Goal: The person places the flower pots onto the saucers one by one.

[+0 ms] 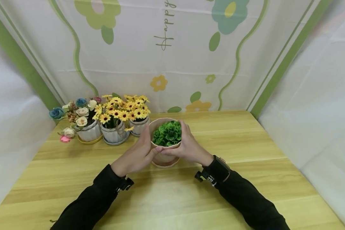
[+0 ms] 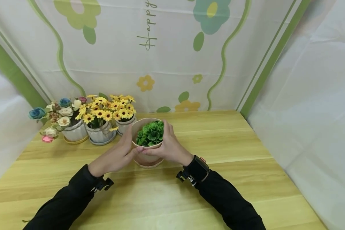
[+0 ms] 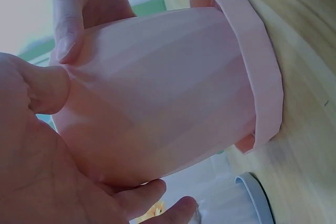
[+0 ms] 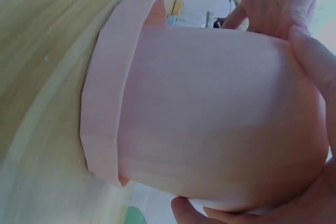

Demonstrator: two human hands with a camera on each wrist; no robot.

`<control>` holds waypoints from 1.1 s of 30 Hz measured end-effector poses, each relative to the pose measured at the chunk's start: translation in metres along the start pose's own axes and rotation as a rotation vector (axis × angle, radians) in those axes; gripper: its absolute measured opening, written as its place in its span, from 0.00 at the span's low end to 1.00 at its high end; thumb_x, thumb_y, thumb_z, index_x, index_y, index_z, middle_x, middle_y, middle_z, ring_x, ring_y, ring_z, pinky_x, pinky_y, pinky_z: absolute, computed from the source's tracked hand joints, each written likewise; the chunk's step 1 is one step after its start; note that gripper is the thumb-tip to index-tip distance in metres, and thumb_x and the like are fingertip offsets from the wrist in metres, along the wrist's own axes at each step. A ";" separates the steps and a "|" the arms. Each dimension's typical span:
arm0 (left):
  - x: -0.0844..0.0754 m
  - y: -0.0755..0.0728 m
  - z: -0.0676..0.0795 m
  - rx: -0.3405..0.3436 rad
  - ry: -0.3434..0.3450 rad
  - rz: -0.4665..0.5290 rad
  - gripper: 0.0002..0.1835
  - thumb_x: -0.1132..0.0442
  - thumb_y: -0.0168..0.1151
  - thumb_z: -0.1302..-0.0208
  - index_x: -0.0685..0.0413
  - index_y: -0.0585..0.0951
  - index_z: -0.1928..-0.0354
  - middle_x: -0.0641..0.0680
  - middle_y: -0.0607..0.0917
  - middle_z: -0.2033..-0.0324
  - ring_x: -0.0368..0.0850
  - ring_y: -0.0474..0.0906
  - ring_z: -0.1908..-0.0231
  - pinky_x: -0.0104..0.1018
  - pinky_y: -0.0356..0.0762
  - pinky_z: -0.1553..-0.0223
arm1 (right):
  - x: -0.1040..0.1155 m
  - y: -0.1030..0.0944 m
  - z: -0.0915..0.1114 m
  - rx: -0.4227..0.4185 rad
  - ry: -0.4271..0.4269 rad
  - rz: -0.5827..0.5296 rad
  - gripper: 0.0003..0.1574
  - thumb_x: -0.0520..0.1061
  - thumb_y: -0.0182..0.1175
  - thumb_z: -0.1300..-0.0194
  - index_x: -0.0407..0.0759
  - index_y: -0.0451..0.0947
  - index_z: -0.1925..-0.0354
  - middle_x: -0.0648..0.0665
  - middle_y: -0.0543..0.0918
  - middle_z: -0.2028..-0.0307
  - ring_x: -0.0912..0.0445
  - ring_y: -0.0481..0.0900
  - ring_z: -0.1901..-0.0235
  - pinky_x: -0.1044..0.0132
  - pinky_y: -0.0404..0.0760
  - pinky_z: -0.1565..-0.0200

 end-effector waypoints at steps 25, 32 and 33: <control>0.019 0.001 -0.064 0.012 -0.002 -0.059 0.44 0.52 0.41 0.25 0.62 0.21 0.32 0.67 0.30 0.31 0.54 0.32 0.30 0.42 0.42 0.33 | -0.039 -0.024 -0.043 -0.026 0.084 0.040 0.82 0.73 0.73 0.65 0.60 0.31 0.26 0.41 0.50 0.32 0.49 0.56 0.36 0.50 0.61 0.41; 0.031 0.000 -0.072 0.045 -0.076 -0.089 0.41 0.58 0.39 0.23 0.60 0.20 0.33 0.68 0.31 0.31 0.54 0.36 0.30 0.42 0.48 0.34 | -0.045 -0.022 -0.056 -0.032 0.105 0.072 0.85 0.75 0.72 0.64 0.54 0.28 0.26 0.39 0.46 0.30 0.49 0.51 0.33 0.52 0.59 0.39; 0.033 0.000 -0.074 0.047 -0.086 -0.098 0.41 0.59 0.39 0.23 0.60 0.20 0.33 0.68 0.32 0.31 0.55 0.39 0.30 0.42 0.51 0.35 | -0.046 -0.022 -0.058 -0.032 0.112 0.076 0.85 0.75 0.72 0.64 0.53 0.28 0.26 0.39 0.46 0.30 0.49 0.50 0.33 0.52 0.58 0.39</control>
Point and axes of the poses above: each hand's wrist, its own z-axis away from the middle knuckle, its own y-axis out of the palm, x = y × z, the point moved 9 cm from there along -z, towards the middle knuckle
